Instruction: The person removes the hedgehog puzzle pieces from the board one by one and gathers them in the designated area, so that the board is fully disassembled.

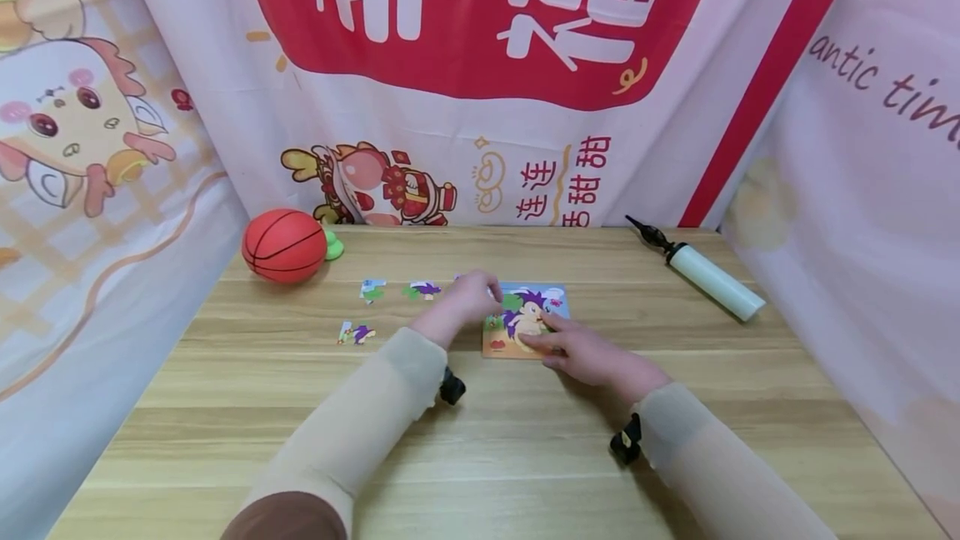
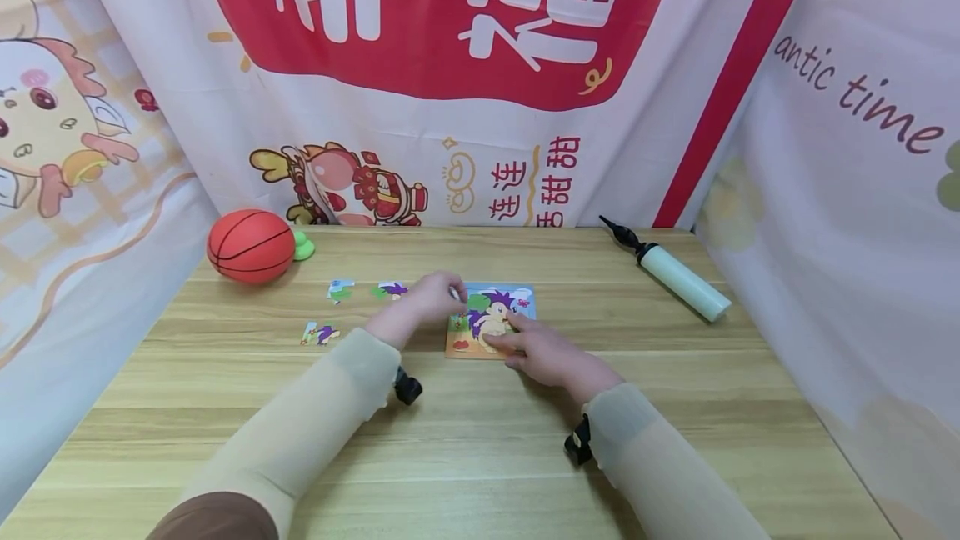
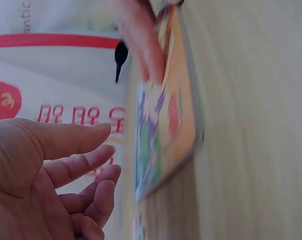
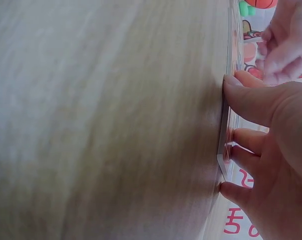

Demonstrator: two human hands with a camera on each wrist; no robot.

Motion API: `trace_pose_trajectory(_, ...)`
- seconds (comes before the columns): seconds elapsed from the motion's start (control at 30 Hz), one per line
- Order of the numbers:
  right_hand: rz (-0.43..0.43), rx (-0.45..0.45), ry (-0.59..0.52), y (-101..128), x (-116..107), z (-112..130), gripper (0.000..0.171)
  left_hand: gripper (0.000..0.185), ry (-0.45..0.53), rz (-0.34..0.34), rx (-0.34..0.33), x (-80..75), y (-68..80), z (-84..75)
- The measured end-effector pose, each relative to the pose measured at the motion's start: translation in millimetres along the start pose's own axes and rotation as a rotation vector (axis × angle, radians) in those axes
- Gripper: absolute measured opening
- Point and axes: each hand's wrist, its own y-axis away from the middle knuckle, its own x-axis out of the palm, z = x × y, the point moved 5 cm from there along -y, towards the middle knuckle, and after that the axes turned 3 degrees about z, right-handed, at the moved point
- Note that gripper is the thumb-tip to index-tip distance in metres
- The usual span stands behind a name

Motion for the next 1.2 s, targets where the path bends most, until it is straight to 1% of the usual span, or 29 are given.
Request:
trace_pose_trajectory(0.07,-0.004,-0.016,0.008,0.2,0.0,-0.1,0.047,0.018,-0.017,0.025,0.023,14.1,-7.5,-8.2)
trace_pose_trajectory(0.13,-0.01,-0.031,0.016,0.7,0.0,-0.5,0.047,0.023,-0.017,0.059,0.015,27.6,-13.3,-13.5)
trace_pose_trajectory(0.23,-0.031,-0.086,0.04,1.2,-0.2,-0.2,0.045,0.033,-0.025,0.083,0.026,43.4,-20.1,-20.5)
trace_pose_trajectory(0.3,-0.049,-0.123,0.057,1.1,-0.5,0.5,0.043,0.037,-0.045,0.076,0.043,50.1,-24.0,-24.1)
trace_pose_trajectory(0.4,-0.086,-0.179,0.079,1.1,-0.5,1.6,0.04,0.037,-0.108,0.035,0.089,56.3,-29.0,-29.7)
trace_pose_trajectory(0.5,-0.11,-0.195,0.08,2.2,-0.7,3.0,0.037,0.033,-0.169,-0.003,0.108,59.7,-32.3,-33.1)
trace_pose_trajectory(0.57,-0.117,-0.177,0.081,3.6,-0.5,3.6,0.036,0.031,-0.187,-0.017,0.109,61.1,-33.3,-34.7)
trace_pose_trajectory(0.6,-0.112,-0.154,0.077,4.6,-0.1,3.6,0.037,0.03,-0.186,-0.017,0.106,61.6,-33.4,-35.3)
trace_pose_trajectory(0.73,-0.079,-0.043,0.061,10.7,2.0,2.6,0.044,0.031,-0.166,0.006,0.081,63.3,-32.1,-35.7)
trace_pose_trajectory(0.83,-0.069,0.013,0.038,16.8,3.3,1.8,0.048,0.033,-0.148,0.025,0.06,64.3,-31.6,-34.9)
trace_pose_trajectory(1.0,-0.081,0.043,-0.004,23.1,5.0,1.9,0.05,0.034,-0.083,0.038,0.045,64.1,-31.3,-33.3)
trace_pose_trajectory(1.2,-0.086,0.053,0.027,24.4,5.5,-0.4,0.051,0.036,-0.037,0.046,0.052,62.7,-29.1,-36.6)
